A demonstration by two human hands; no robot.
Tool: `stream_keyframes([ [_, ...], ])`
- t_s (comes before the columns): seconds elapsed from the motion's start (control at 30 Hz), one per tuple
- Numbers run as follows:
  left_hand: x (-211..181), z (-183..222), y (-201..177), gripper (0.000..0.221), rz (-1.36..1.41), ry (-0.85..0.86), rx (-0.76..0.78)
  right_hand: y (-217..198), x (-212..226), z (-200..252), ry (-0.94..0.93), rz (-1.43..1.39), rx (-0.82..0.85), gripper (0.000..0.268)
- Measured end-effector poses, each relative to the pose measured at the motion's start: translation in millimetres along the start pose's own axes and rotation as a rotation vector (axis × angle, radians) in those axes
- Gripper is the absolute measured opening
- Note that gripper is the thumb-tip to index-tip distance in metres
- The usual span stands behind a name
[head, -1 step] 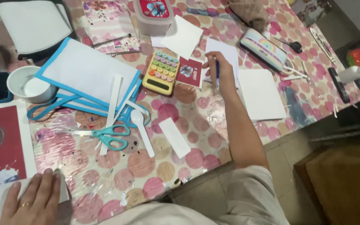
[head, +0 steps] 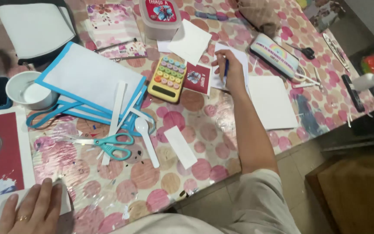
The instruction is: Measure, cut, and apply a printed graphic wrap to a ceramic mug using adhesive tape.
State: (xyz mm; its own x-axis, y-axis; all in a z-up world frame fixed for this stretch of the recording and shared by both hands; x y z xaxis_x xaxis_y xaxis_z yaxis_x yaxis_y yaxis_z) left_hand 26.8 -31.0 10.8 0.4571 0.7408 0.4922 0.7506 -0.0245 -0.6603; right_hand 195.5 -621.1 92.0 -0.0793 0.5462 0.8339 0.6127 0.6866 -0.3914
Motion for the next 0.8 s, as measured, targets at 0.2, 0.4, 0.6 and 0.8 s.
stream_keyframes([
  [0.2,-36.1,22.8,43.2,0.093,0.179,-0.153,-0.226,61.9,-146.4,-187.1,-0.135,0.133,-0.097,0.023],
  [0.4,-54.1,46.9,92.3,0.035,0.216,-0.161,-0.223,119.0,-158.2,-230.4,0.23,-0.345,-0.042,0.023],
  [0.6,-36.5,112.1,139.8,0.042,0.2,-0.273,-0.038,144.1,-160.8,-243.6,0.448,-0.341,-0.037,0.033],
  [0.8,-29.4,153.3,118.8,0.05,0.231,-0.389,0.145,152.7,-196.0,-268.2,-0.291,0.714,0.015,0.033],
])
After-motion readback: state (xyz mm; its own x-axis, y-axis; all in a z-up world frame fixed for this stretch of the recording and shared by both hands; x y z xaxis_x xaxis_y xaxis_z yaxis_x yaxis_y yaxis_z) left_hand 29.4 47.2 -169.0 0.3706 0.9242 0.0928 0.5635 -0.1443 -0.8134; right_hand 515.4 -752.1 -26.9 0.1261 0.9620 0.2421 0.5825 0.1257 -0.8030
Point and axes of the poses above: each hand's wrist, its own z-axis away from the middle knuckle, its own y-axis out of the palm, x = y × z, the point moved 4 cm from there along -z, towards the middle knuckle, and after that the axes turned 11 degrees about -x, right-handed, at the moved point
